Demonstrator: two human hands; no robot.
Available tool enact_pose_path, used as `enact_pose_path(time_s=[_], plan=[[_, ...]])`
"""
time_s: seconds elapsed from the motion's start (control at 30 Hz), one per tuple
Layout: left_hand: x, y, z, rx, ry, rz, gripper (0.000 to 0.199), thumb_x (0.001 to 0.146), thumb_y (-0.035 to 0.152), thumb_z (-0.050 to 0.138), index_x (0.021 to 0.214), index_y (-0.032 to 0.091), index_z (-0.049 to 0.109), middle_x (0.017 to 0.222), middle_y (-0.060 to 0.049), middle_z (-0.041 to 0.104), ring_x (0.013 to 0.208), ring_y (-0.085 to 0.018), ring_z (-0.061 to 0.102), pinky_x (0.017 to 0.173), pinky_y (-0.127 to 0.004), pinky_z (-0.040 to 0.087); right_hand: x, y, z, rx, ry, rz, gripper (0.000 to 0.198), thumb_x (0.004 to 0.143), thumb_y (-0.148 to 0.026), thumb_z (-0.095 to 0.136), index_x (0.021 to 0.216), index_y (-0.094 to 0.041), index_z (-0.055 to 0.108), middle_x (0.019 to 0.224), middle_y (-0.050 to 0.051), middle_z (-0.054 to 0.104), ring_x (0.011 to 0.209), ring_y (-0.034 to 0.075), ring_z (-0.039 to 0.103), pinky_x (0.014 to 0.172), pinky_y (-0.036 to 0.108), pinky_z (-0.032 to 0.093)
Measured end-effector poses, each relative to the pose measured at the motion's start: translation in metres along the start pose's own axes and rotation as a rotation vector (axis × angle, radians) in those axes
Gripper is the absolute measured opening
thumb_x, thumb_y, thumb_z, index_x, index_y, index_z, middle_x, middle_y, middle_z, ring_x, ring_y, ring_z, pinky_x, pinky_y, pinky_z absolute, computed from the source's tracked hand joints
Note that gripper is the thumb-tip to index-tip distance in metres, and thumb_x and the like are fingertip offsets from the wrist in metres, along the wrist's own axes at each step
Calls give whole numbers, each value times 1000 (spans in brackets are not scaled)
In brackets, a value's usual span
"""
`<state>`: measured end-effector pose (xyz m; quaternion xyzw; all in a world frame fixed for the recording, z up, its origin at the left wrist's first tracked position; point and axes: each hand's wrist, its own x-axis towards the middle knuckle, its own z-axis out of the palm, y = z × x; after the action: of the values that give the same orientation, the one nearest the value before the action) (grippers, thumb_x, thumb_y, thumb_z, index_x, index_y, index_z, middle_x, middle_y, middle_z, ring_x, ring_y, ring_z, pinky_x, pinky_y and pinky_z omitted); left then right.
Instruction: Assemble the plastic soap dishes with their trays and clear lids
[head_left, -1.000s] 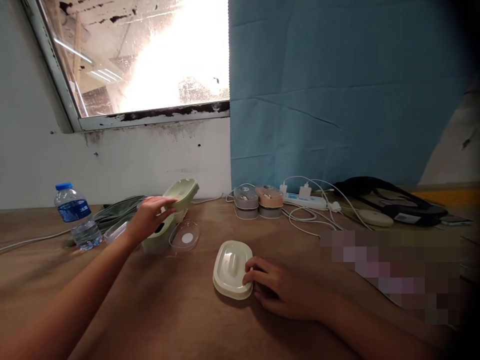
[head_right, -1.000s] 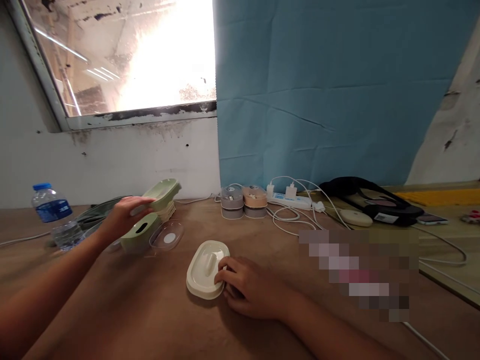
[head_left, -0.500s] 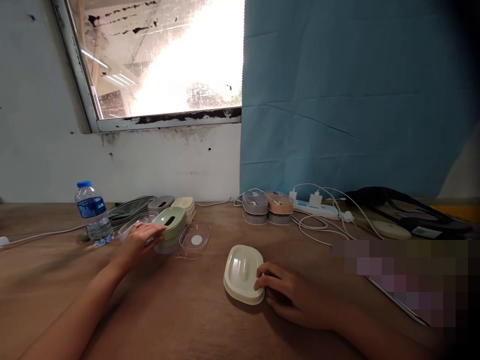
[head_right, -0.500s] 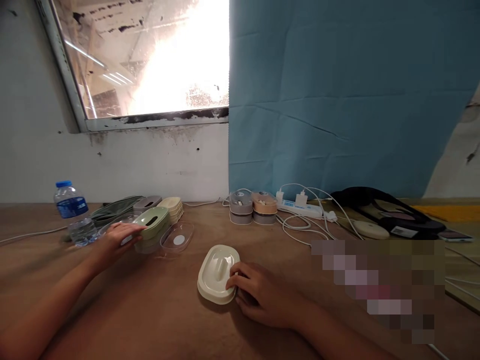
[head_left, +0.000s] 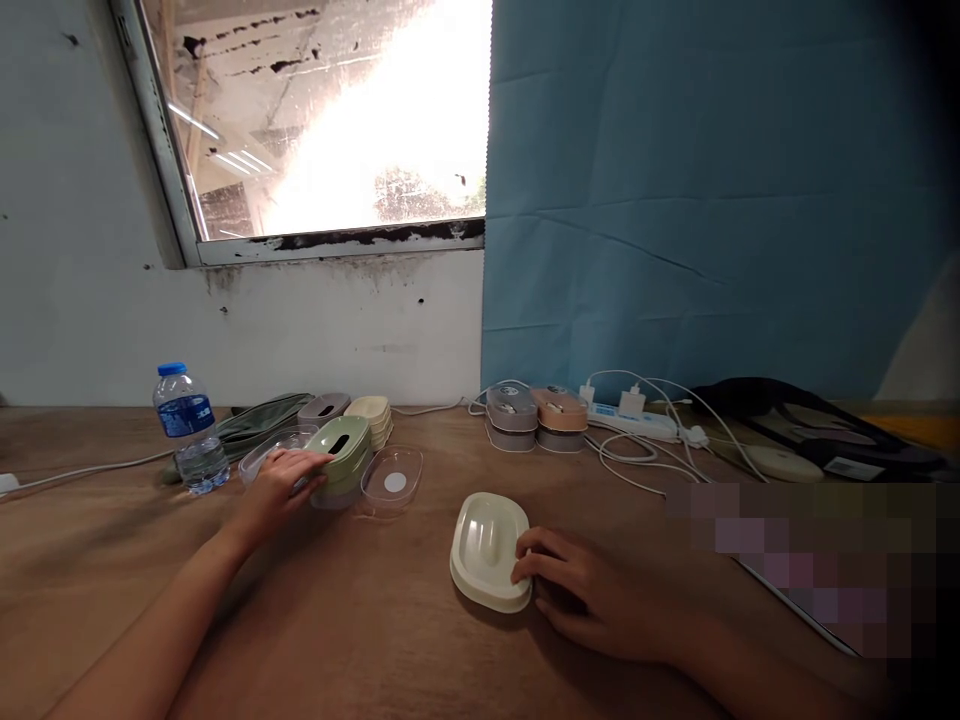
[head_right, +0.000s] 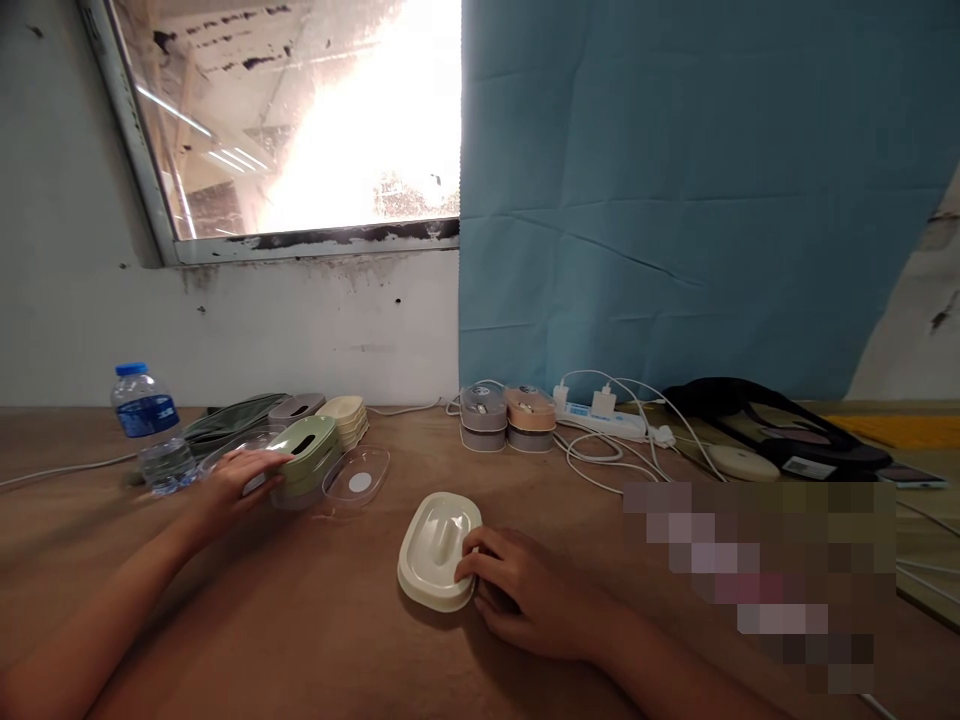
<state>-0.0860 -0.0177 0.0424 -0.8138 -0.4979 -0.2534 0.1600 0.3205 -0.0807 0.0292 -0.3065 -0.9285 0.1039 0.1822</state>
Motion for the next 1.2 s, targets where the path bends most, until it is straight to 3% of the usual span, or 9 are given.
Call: enact_pose_path(time_s=[0.37, 0.7, 0.9, 1.07, 1.2], plan=[[0, 7, 1, 5, 23, 23, 32, 87, 31, 38, 113, 25, 57, 109, -5, 64, 101, -23, 56, 89, -39, 37, 0, 0, 1, 13, 21, -4, 31, 75, -10, 47, 102, -23, 56, 108, 7, 52, 93, 17, 54, 81, 28, 45], [-1, 5, 7, 34, 44, 37, 36, 86, 35, 43, 121, 27, 47, 121, -5, 57, 112, -23, 49, 95, -41, 32, 1, -2, 2, 5, 17, 8, 34, 71, -7, 48, 101, -23, 55, 107, 6, 51, 91, 16, 53, 80, 27, 44], [-5, 40, 18, 119, 252, 45, 41, 86, 30, 44, 126, 23, 42, 133, -9, 45, 128, -27, 31, 103, -44, 22, 2, 2, 5, -72, 86, 112, 30, 63, -19, 62, 91, -21, 52, 103, 6, 52, 93, 22, 49, 83, 35, 40], [-6, 75, 36, 84, 211, 293, 35, 84, 22, 44, 119, 24, 51, 122, -3, 56, 120, -22, 42, 104, -36, 17, 3, 3, 6, -90, 107, 198, 25, 64, -24, 64, 83, -20, 47, 96, 4, 53, 87, 21, 49, 78, 32, 41], [-3, 83, 47, 35, 136, 299, 30, 83, 18, 43, 110, 24, 56, 112, -1, 62, 114, -19, 47, 104, -34, 15, 7, 4, 7, -100, 101, 189, 16, 72, -25, 59, 80, -21, 46, 94, 4, 53, 86, 20, 49, 77, 31, 41]])
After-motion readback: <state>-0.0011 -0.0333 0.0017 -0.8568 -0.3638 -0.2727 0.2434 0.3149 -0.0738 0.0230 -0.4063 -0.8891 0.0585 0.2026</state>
